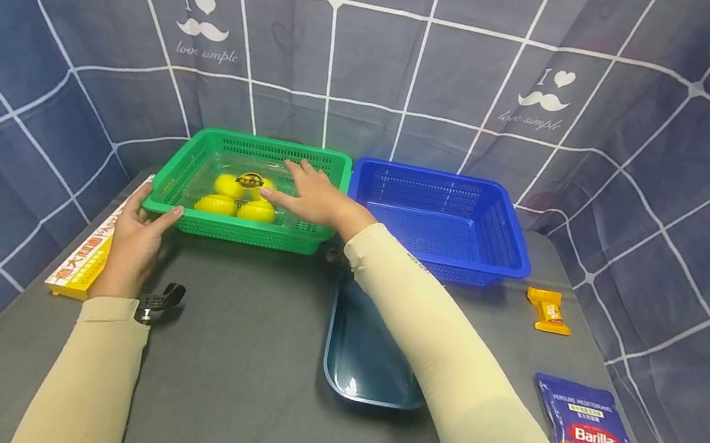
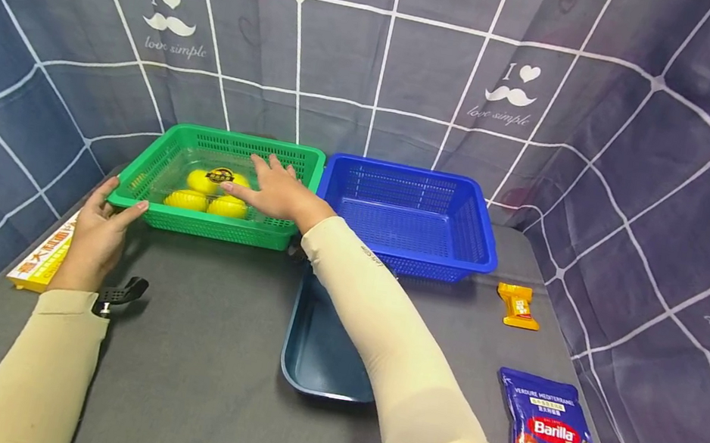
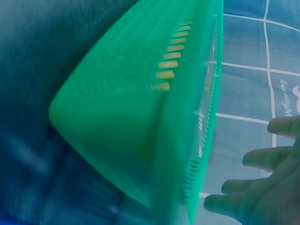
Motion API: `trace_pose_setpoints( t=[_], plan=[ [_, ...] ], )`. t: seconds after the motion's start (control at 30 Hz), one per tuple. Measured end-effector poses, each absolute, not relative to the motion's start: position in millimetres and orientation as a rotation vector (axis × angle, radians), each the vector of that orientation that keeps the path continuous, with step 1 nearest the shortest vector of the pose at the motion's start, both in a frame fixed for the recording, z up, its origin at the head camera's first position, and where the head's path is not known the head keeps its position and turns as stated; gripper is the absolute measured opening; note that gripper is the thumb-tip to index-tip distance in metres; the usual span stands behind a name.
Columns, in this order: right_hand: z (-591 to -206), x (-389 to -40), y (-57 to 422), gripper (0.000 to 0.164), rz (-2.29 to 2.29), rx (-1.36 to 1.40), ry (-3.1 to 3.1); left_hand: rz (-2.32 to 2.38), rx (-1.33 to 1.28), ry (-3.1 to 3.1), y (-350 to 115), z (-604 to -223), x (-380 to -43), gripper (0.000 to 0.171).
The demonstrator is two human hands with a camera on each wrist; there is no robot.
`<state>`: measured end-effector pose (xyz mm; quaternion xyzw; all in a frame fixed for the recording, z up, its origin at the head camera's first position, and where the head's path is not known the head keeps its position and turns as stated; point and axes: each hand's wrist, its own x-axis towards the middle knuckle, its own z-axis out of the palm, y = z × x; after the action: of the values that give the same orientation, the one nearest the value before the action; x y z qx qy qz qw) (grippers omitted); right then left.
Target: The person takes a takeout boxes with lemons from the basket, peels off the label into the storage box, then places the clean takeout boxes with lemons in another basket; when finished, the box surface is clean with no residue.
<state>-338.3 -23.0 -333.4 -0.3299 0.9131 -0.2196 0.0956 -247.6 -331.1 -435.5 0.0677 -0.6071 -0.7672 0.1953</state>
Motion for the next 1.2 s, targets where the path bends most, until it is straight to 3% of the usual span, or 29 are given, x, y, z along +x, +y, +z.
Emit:
trace_pose_setpoints(
  t=[0.2, 0.47, 0.87, 1.2],
  plan=[
    [-345.3, -336.2, -37.4, 0.099, -0.719, -0.912, 2.699, -2.156, 0.172, -1.689, -330.7, -435.8, -247.4, 0.085],
    [-358.3, -335.4, -44.5, 0.102, -0.926, -0.612, 2.583, -2.143, 0.184, -1.707, -330.0, -437.7, -248.5, 0.085],
    [-368.2, -343.6, -46.0, 0.082, -1.436, -0.326, 2.203, -2.145, 0.200, -1.698, -331.8, -436.7, -245.8, 0.083],
    [-372.2, -351.9, -47.1, 0.081, -1.610, -0.178, 2.026, -2.141, 0.188, -1.712, -329.9, -436.5, -246.2, 0.084]
  ],
)
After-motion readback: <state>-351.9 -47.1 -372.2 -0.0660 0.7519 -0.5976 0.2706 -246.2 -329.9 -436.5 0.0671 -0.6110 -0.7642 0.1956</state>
